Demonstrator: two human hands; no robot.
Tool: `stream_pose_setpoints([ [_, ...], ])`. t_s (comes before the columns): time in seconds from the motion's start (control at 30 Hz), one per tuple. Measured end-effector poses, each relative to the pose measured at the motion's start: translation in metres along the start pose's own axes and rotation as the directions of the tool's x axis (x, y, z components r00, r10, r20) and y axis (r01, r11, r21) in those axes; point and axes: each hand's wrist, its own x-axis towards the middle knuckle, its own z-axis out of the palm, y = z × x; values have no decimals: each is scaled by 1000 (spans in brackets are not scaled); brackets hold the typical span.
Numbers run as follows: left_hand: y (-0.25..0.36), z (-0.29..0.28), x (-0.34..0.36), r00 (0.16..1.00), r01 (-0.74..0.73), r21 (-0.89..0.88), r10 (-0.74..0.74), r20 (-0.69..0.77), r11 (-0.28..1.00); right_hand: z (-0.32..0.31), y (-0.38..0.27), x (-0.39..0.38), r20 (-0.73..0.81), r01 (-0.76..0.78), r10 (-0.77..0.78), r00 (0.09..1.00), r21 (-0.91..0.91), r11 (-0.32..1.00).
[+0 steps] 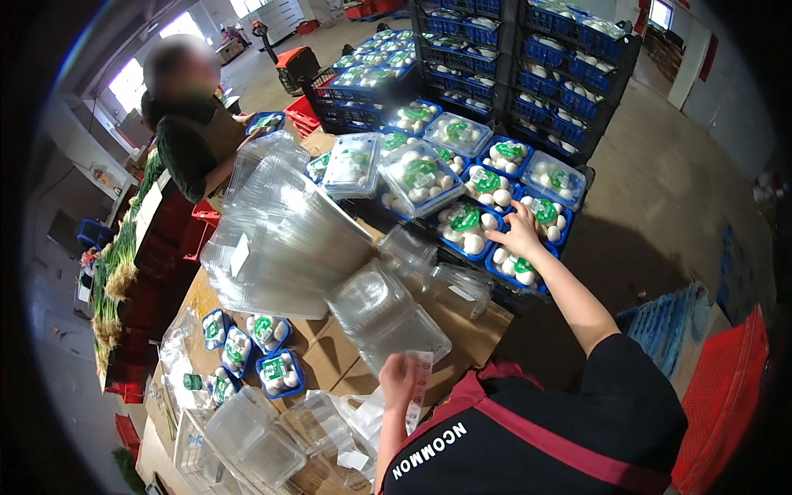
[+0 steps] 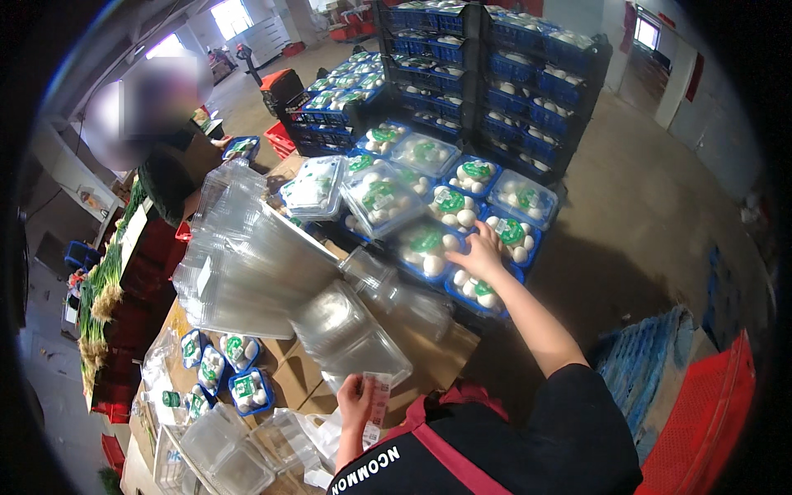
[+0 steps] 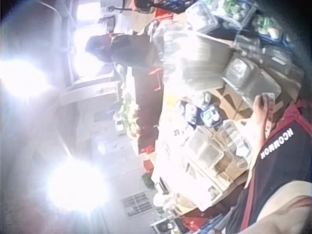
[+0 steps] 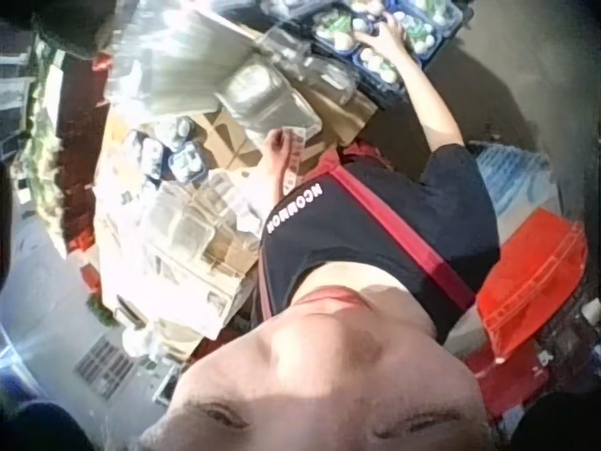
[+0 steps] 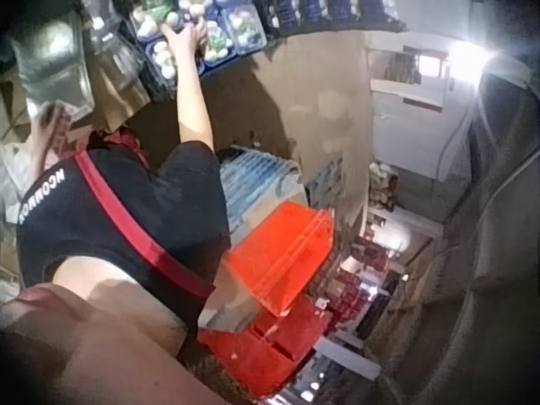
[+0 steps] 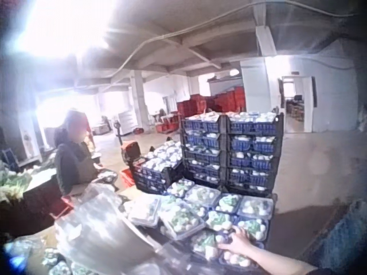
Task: The person repeatedly picks up clear plastic clamshell containers, places them on a table, and then picks up blue trays of white mushrooms to place into the containers. The person stacks the filled containers on the table.
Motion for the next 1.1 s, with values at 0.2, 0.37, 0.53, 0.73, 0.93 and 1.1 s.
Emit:
stream_pose_setpoints([
  [0.2,-2,-1,-1,1000,-25,12,25,-2,1000,-23,-33,12,168,-139,-15,986,862,488],
  [0.37,-3,-2,-3,1000,-20,-31,20,-8,999,0,-7,16,-355,189,-151,923,75,979],
  [0.53,-8,0,-2,998,-56,8,56,-19,998,-17,-11,-1,-36,85,-107,994,-380,921],
  [0.73,-1,-3,-2,999,-33,-14,33,-12,999,-9,-22,-2,10,100,-105,994,-385,917],
  [0.93,3,-2,-1,998,-52,9,52,20,999,15,25,15,-60,-135,160,985,303,943],
  [1.1,-8,-2,-2,992,-125,3,125,-33,992,-6,-35,11,314,-412,294,903,828,381],
])
